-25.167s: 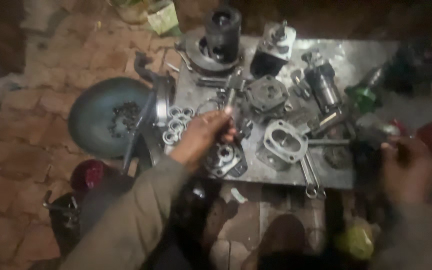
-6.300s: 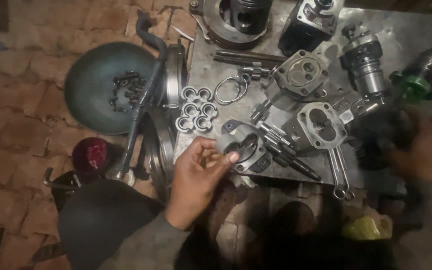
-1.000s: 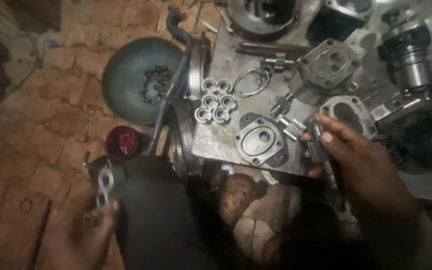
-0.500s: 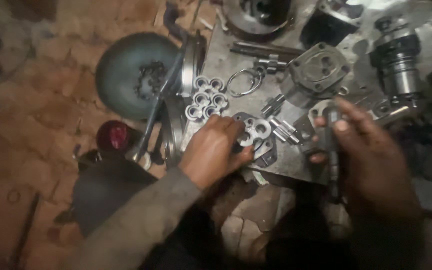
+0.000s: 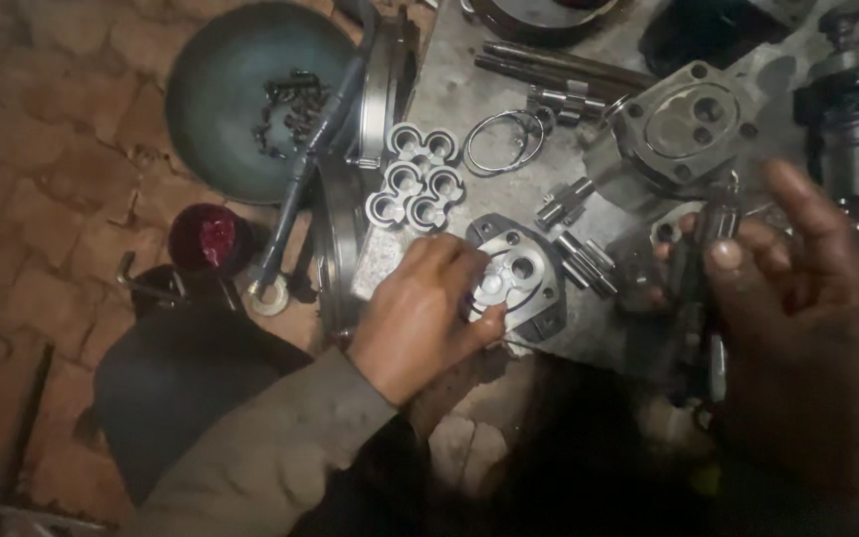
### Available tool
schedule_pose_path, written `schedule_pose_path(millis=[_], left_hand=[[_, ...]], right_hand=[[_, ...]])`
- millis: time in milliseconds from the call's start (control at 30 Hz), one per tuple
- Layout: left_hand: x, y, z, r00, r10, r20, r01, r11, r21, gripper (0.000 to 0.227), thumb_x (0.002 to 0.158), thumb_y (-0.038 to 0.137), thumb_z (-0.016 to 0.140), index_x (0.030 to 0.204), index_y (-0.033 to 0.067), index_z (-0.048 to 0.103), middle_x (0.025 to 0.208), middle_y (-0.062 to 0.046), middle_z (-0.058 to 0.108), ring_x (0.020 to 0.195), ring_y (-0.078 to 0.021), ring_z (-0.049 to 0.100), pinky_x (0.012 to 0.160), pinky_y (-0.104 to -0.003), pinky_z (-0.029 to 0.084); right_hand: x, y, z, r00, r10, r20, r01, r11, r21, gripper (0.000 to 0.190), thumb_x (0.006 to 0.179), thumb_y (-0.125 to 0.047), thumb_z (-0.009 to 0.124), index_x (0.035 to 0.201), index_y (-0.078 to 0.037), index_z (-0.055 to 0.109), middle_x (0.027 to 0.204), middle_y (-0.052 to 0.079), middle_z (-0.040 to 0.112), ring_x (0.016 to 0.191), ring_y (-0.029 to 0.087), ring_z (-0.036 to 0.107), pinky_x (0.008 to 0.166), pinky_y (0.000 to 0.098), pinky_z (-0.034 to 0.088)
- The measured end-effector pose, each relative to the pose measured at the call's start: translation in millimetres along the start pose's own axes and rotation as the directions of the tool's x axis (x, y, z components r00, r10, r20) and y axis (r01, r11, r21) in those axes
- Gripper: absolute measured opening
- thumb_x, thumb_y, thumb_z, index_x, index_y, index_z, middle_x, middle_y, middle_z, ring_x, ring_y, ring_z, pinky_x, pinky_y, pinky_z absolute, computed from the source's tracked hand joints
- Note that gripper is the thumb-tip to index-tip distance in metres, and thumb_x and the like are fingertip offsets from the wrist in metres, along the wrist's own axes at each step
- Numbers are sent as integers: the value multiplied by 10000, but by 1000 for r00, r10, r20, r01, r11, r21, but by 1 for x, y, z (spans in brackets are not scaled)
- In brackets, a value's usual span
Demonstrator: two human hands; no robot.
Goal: The person cleans small metal engine parts with a cloth and red grease, then assembles them into a larger engine block. They handle multiple small components, wiping them individually before fitting them into place.
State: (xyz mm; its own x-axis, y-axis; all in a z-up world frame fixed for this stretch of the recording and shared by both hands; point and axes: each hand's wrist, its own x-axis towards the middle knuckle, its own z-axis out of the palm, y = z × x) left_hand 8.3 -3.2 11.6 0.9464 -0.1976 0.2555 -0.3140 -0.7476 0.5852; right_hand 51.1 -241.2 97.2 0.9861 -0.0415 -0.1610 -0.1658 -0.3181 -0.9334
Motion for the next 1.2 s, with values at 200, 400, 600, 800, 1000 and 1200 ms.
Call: schedule_pose_path(millis=[200,400,600,800,1000,1200], left_hand=[[3,3,-3,998,-54,44,54,999,-5,440,813,254,795,1159,20,659,1144,-156,623,1097,-359,600,893,-440,526],[8,5,-18,992,47,-120,-59,994,-96,749,763,313,879,1361,-6,562,1300,-186,598,1186,-361,584,992,-449,509],[-1,29,-6,995,24,100,70,551,-831,679,828,240,825,1393,7,529,1283,-132,661,1182,-219,630,996,-373,524],[-11,31,1,879,15,476,396,532,-748,242,1031,192,665,1192,29,744,901,-43,737,736,-117,657,667,-254,533],[-21,14,-10,879,-84,469,474,71,-877,197,1046,160,697,1071,-32,735,830,-48,666,683,-117,556,590,-261,450],[10,43,10,968,-9,250,222,489,-844,358,974,258,708,1247,28,683,1124,-56,732,1007,-162,712,892,-319,608]], right_hand=[[5,1,30,968,-250,36,242,959,149,624,1001,-38,505,1577,73,293,1266,223,662,1137,280,692,968,394,606],[18,0,36,999,-34,37,15,908,419,628,996,-124,555,1584,-60,344,1233,114,555,1140,267,673,939,446,644],[13,1,32,992,0,125,-66,848,526,644,992,-223,590,1591,-108,383,1201,124,569,1113,286,664,921,450,607],[11,-7,14,997,21,68,-59,769,637,603,981,-227,662,1528,-163,416,1177,83,595,1112,257,678,919,427,615],[5,-6,-16,982,-148,-117,188,816,546,542,1029,-163,667,1522,-106,449,1200,88,614,1109,287,684,941,496,606],[-13,1,-24,994,-83,-68,108,781,615,490,1022,-123,620,1490,-120,474,1169,103,629,1115,302,709,944,497,632]])
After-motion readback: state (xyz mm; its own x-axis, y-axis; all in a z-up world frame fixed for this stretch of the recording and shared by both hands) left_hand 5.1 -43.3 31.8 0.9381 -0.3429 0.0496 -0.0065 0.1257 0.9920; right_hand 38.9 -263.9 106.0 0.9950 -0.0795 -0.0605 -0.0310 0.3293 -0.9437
